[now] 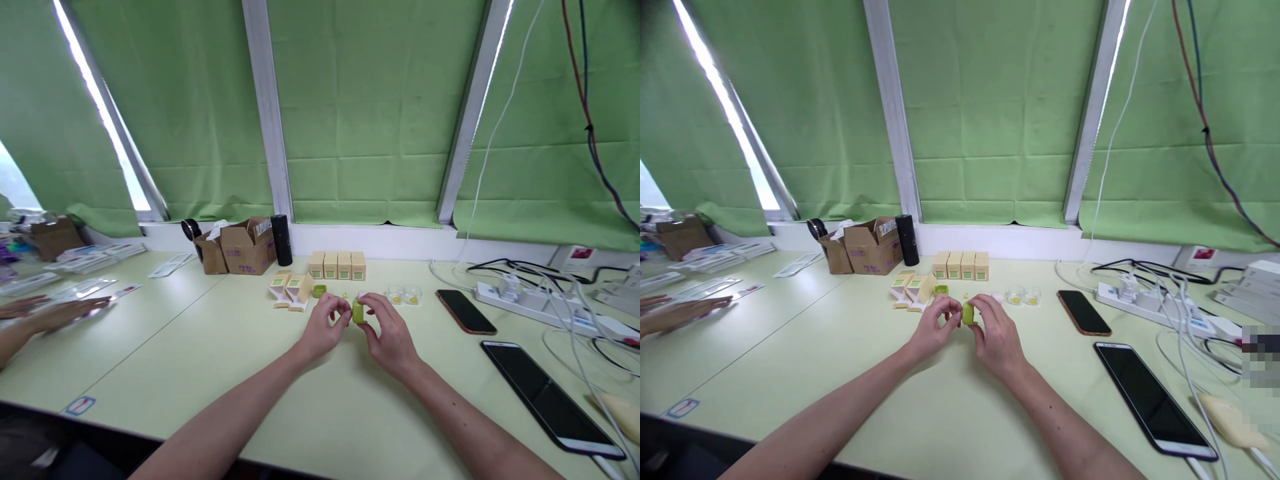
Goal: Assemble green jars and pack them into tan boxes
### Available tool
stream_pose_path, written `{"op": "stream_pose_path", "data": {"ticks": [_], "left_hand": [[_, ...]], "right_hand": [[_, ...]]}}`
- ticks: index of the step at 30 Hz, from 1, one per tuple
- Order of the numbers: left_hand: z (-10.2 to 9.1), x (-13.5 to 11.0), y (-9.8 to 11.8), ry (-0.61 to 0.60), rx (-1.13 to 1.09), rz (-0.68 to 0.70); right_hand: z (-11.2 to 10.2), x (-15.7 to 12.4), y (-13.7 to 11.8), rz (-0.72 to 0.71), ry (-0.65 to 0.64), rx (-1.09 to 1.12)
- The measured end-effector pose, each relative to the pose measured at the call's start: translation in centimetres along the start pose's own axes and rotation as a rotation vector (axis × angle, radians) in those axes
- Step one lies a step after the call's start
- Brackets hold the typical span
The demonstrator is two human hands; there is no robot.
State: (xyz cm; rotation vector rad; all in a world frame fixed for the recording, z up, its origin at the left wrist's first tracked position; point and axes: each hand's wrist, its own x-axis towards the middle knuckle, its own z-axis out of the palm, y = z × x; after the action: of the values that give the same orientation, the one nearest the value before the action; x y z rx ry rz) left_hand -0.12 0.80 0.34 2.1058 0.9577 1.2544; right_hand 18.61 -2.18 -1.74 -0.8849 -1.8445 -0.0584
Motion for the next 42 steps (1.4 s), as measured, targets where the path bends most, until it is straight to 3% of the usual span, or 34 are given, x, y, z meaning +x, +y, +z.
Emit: {"op": "stream_pose_path", "data": {"ticks": [42], "left_hand": [[-0.35, 0.38, -0.18, 0.011, -0.040, -0.056]], "right_hand": [[0.03, 0.15, -0.08, -0.007, -0.004, -0.024]]}}
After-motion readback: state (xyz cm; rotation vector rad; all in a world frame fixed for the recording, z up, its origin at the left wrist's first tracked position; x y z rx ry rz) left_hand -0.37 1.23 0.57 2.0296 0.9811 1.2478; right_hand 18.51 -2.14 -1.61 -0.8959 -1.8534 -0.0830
